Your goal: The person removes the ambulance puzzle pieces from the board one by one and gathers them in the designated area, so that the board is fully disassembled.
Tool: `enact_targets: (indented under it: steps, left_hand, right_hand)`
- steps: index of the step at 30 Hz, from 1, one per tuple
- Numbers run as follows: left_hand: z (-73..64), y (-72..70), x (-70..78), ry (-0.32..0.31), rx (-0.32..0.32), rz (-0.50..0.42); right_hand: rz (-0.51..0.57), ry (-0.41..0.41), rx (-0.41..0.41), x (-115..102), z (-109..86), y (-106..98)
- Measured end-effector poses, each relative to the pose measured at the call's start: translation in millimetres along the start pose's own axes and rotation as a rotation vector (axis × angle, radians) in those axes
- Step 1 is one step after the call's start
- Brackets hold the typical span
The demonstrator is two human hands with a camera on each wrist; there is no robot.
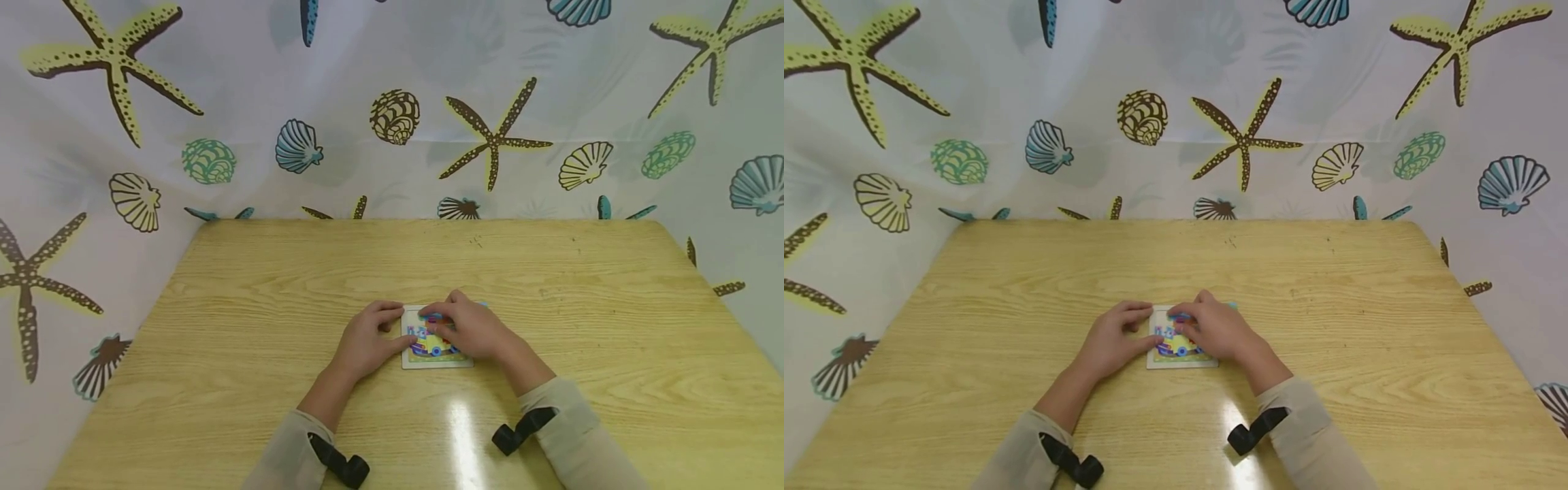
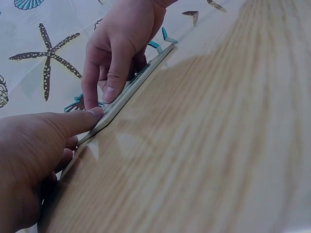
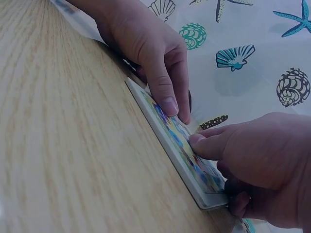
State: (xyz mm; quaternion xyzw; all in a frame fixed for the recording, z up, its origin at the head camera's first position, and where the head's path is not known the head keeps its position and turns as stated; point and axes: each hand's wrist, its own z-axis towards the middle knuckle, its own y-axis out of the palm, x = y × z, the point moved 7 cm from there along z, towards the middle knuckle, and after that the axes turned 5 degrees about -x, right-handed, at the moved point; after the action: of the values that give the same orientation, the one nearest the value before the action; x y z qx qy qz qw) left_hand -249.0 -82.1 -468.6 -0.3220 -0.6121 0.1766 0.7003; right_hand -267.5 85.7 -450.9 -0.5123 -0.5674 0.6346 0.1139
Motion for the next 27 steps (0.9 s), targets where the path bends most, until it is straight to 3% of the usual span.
enact_targets:
  steps: [19, 27]
  left_hand:
    - [0.3, -1.0, 1.8, -0.017, -0.013, 0.008]
    - [1.5, 0.0, 0.4, -0.019, -0.015, 0.003]
  right_hand:
    - [0.052, -0.039, 0.109, -3, 0.5, -7]
    - [0.245, 0.020, 0.161, 8, 1.0, -13]
